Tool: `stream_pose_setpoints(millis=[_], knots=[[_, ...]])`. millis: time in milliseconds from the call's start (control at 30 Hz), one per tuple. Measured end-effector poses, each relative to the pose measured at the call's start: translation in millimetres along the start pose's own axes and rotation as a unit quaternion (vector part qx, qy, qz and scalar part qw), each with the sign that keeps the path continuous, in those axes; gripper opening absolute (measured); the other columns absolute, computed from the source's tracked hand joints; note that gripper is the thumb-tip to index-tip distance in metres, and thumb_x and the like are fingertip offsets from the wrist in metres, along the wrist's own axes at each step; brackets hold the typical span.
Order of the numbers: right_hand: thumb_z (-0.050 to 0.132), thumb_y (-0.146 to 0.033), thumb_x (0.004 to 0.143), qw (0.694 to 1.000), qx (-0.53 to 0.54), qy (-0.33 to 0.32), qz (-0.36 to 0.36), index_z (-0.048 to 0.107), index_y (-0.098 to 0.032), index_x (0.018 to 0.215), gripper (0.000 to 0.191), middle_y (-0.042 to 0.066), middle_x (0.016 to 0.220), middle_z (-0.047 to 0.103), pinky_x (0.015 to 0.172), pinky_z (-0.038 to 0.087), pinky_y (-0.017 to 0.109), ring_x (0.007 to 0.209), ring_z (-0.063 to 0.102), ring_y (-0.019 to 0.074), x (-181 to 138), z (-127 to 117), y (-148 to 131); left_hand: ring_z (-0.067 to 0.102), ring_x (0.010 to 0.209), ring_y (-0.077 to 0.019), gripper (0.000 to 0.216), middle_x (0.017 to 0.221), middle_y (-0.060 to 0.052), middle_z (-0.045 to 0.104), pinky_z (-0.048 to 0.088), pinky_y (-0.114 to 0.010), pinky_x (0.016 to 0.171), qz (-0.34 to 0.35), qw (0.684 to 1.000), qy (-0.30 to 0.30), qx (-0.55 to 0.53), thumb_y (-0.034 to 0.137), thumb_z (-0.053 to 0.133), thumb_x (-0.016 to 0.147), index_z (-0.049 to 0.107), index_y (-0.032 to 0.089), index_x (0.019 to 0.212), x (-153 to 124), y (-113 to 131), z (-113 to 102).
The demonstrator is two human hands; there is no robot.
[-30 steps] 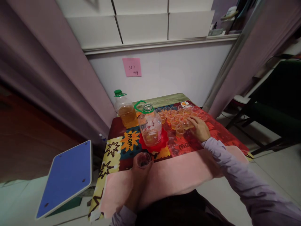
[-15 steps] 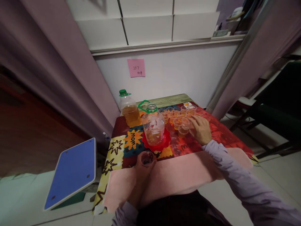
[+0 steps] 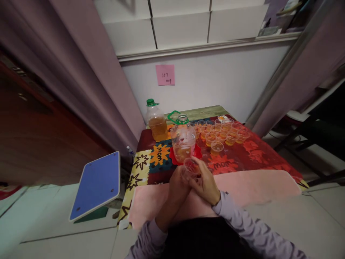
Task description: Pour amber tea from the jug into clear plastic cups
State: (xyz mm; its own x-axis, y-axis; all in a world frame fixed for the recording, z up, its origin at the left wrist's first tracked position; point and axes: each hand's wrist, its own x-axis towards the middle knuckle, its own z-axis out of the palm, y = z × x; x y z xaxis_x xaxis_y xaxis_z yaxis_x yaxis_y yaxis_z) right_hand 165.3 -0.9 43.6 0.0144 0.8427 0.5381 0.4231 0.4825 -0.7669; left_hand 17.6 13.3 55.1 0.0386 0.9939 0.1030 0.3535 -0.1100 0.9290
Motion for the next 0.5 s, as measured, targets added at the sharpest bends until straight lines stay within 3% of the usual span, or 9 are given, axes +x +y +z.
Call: stream_pose_setpoints(millis=[200,300,400,500], knots=[[0.039,-0.067,0.110,0.992,-0.059,-0.068,-0.083,0.028,-0.025,0.174,0.077,0.016,0.172,0.045,0.128,0.042,0.059,0.159,0.045,0.0350,-36,15,25,0.074,0.086,-0.0231,0.036,0.098,-0.006,0.081,0.061,-0.036,0.079,-0.035,0.998,-0.015,-0.050,0.057,0.074,0.087,0.073,0.022,0.096,-10,-2,-3],[0.043,-0.068,0.108,0.990,-0.097,-0.055,-0.084,0.029,-0.024,0.174,0.080,0.016,0.171,0.048,0.128,0.042,0.059,0.158,0.046,0.0355,-32,4,36,0.075,0.086,-0.0240,0.037,0.096,-0.007,0.081,0.061,-0.038,0.081,-0.045,0.998,0.011,-0.052,0.056,0.080,0.082,0.074,0.022,0.095,-6,-15,-3],[0.061,-0.062,0.103,0.989,-0.122,0.079,-0.013,0.037,-0.021,0.169,0.081,0.020,0.165,0.053,0.125,0.045,0.058,0.153,0.052,0.0360,-4,-27,56,0.076,0.095,-0.0261,0.046,0.103,-0.007,0.081,0.061,-0.041,0.090,-0.045,0.994,0.093,-0.038,0.047,0.089,0.070,0.071,0.024,0.105,4,-36,-8],[0.074,-0.067,0.090,0.957,-0.131,0.234,0.111,0.049,-0.013,0.156,0.089,0.025,0.151,0.062,0.120,0.048,0.059,0.141,0.061,0.0385,28,-60,93,0.076,0.102,-0.0287,0.057,0.109,-0.008,0.079,0.060,-0.047,0.097,-0.052,0.986,0.159,-0.025,0.045,0.089,0.065,0.066,0.024,0.113,13,-60,-18]])
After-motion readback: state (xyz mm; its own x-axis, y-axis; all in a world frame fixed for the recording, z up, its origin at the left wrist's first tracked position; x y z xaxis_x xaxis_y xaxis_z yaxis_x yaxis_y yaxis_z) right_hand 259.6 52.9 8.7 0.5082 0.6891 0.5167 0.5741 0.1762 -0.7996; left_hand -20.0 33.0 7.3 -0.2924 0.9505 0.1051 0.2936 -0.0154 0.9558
